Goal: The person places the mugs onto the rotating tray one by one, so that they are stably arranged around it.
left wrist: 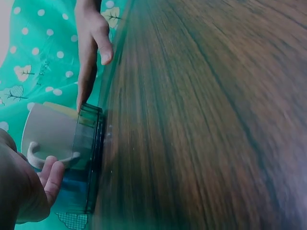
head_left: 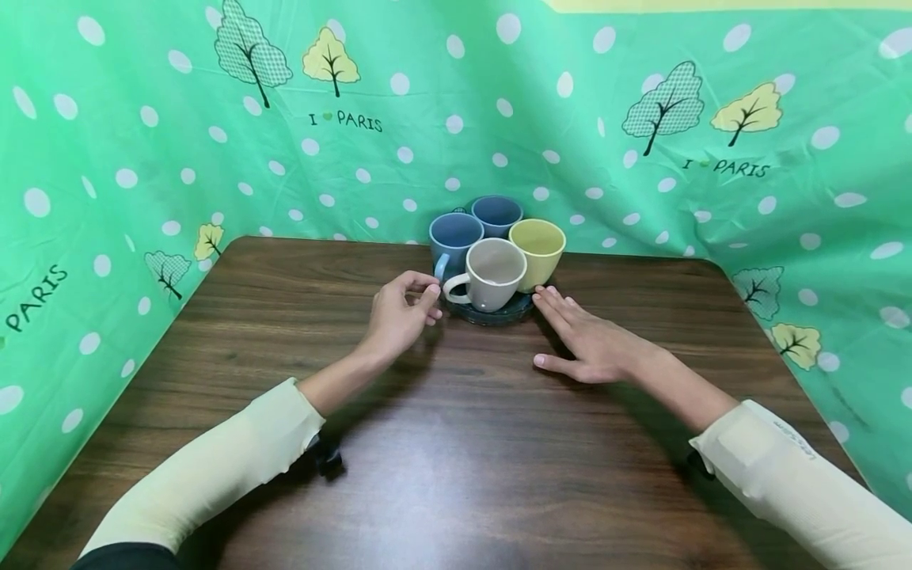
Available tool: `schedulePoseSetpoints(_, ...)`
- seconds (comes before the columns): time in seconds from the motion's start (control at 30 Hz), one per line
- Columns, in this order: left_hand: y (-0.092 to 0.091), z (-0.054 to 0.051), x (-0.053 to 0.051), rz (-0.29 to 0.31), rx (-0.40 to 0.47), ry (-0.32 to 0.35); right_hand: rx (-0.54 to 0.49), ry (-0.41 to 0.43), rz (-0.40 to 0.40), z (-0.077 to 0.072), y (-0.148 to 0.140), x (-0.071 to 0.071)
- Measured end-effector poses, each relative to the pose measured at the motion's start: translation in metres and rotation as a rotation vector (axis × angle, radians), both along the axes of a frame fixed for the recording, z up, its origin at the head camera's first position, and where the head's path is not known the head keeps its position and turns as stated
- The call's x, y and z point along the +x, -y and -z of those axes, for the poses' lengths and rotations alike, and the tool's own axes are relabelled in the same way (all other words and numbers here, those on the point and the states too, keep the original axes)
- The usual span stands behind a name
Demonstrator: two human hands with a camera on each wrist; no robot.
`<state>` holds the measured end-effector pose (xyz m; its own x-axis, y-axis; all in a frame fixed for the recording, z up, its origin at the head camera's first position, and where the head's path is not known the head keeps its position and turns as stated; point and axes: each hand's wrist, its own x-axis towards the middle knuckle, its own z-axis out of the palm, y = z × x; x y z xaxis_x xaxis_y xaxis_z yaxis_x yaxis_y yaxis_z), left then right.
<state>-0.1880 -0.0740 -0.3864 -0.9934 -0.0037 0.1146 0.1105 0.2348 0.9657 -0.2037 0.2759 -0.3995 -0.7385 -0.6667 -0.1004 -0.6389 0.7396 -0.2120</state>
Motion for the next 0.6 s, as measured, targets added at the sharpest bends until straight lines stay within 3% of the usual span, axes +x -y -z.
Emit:
schedulePoseSetpoints(0.27,0.013,0.000,0.000,-0.004,-0.023,0.011,0.016,-0.075,0.045,-0.008,0.003,0.001)
schedulePoseSetpoints(0.6,0.033,0.001,-0.003,-0.025,-0.049,0.026,-0.059,-0.377,0.124,-0.019,-0.011,0.005)
